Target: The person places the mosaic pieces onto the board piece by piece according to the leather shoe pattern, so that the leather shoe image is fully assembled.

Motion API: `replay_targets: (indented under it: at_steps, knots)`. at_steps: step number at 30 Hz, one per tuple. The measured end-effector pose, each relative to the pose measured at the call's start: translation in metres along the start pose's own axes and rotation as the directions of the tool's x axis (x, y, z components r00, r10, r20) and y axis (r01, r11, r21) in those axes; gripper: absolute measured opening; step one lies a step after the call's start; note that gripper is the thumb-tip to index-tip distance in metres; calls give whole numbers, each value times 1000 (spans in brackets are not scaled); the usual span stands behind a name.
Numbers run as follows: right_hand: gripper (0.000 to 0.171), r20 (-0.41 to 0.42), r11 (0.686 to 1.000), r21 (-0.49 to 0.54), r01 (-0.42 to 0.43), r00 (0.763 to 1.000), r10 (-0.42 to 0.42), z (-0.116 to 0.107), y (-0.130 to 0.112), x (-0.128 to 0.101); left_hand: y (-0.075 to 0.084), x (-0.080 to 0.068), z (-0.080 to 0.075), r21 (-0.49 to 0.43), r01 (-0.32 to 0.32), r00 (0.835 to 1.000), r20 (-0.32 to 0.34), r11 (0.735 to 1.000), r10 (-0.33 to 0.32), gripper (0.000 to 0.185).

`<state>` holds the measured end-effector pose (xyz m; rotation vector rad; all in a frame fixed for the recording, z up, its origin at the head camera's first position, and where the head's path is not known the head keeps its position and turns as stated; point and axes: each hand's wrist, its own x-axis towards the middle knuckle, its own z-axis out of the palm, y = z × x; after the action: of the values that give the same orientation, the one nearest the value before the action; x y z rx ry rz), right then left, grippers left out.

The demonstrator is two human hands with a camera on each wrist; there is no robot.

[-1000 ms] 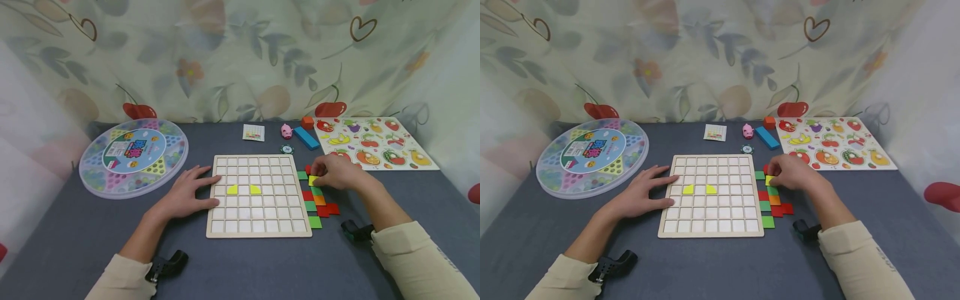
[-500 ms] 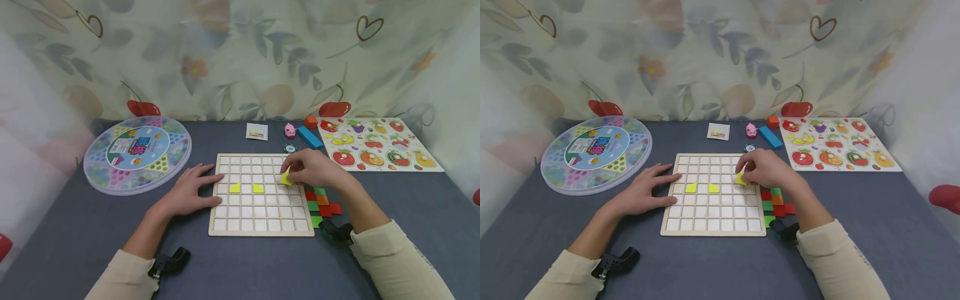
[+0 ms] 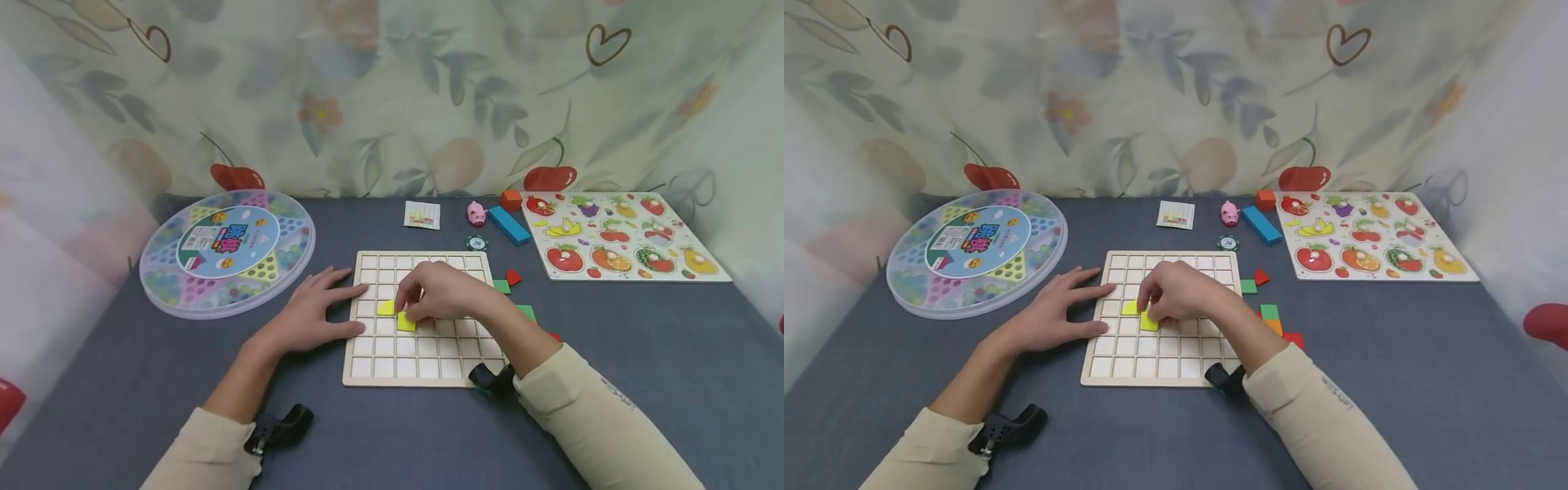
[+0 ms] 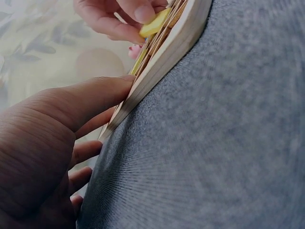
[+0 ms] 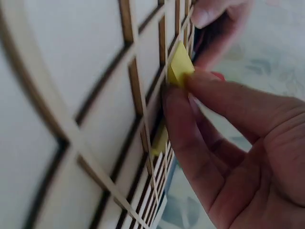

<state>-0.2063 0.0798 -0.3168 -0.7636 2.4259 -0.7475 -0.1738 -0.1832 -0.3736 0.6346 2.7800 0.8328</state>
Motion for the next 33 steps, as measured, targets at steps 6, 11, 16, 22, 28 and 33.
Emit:
replay_targets:
  at_steps: [6,11,16,22,28,33]
  knots:
    - [13,-5,997,-76,-19,1000,19,8,-9,1,1,1,0,-5,1,1000,1,1000,-1,69]
    - [12,-43,985,-171,8,999,-15,13,-11,-1,0,0,1,-12,-1,1000,0,1000,1,69]
    - [10,-82,985,-166,42,995,-57,6,-6,-10,-1,-1,3,-10,-5,1000,-3,1000,5,68]
    - [13,-137,998,-58,11,990,-19,-18,13,-40,0,-1,2,-6,-5,1000,-4,1000,4,68]
    - [16,-135,997,-12,-79,988,76,-37,43,-76,2,-1,1,-6,-6,1000,-7,1000,6,69]
    - [15,-128,993,-28,-116,986,111,-42,65,-100,2,1,2,-6,8,1000,1,1000,-8,70]
